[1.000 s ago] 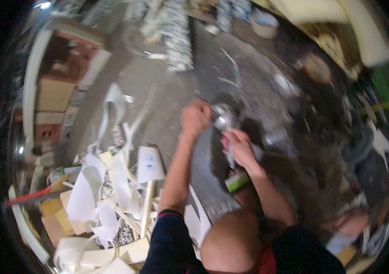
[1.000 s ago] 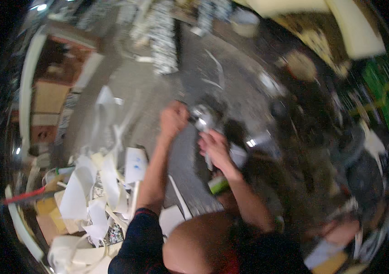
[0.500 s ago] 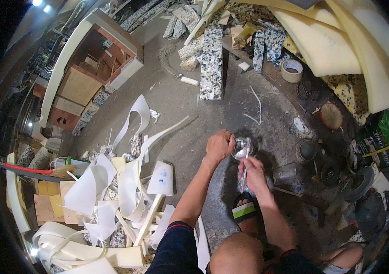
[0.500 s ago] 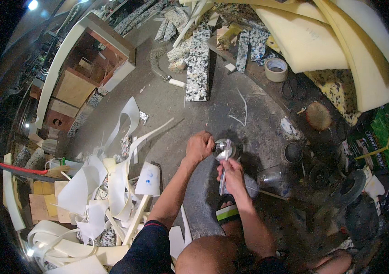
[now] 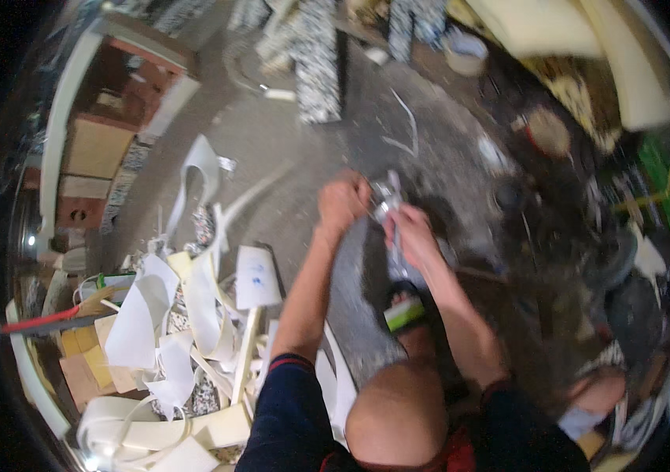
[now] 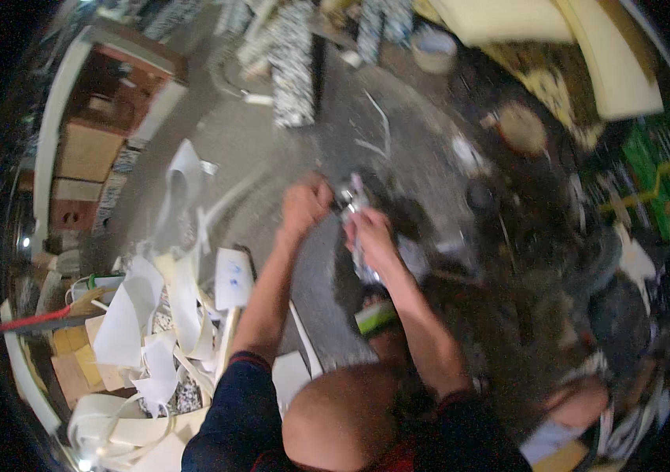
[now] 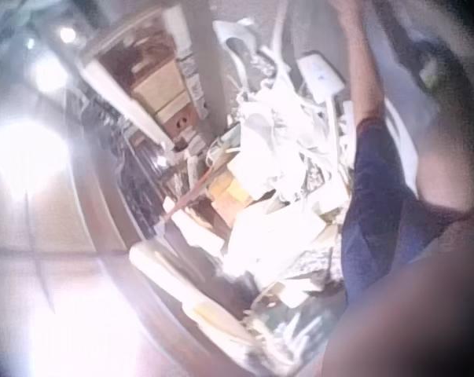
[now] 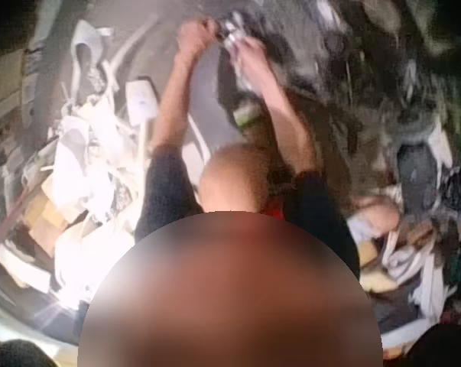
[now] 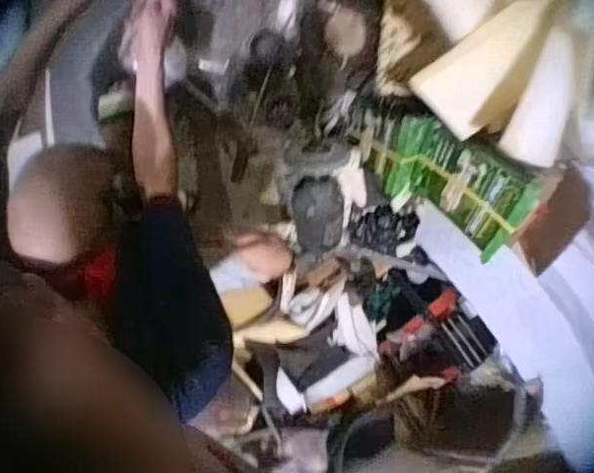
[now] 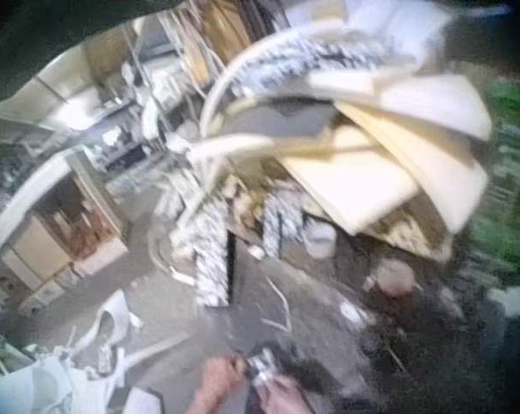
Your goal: The person cleans a spray gun with a stick, then sprays a white finish onto a curved wooden panel in a workshop. The person holds the panel with one hand and operates the spray gun with the other, moving along the surface to apply the coating.
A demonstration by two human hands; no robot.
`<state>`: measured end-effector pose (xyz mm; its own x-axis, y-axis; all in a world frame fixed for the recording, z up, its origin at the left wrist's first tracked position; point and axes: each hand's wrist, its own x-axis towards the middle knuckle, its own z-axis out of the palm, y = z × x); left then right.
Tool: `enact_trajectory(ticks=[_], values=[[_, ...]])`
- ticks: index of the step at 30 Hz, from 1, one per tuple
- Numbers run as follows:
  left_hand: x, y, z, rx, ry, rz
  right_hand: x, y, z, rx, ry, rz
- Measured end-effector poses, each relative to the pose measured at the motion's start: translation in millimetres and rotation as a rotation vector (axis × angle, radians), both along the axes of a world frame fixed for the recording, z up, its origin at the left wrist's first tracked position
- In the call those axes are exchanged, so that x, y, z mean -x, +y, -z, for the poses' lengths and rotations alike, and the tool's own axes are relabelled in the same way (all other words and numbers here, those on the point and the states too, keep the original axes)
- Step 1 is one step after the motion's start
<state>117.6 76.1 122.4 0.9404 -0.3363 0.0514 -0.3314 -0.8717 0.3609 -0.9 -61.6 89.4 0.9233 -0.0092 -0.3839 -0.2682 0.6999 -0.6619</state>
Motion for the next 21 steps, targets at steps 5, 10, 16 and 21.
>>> enact_trajectory(ticks=[5,10,16,21], values=[[-4.1,0.4,1.8,0.067,-0.141,0.075,6.8,7.4,2.7,0.099,0.262,-0.045],[-4.1,-1.9,-3.6,0.007,-0.100,0.076,4.4,7.8,-1.0,0.096,0.127,-0.026],[-2.0,-1.4,-3.1,0.043,-0.139,0.087,9.9,12.6,-9.4,0.139,0.196,-0.051],[-3.8,-1.1,-3.2,0.045,-0.142,0.112,8.2,9.1,-13.0,0.193,0.107,0.001]])
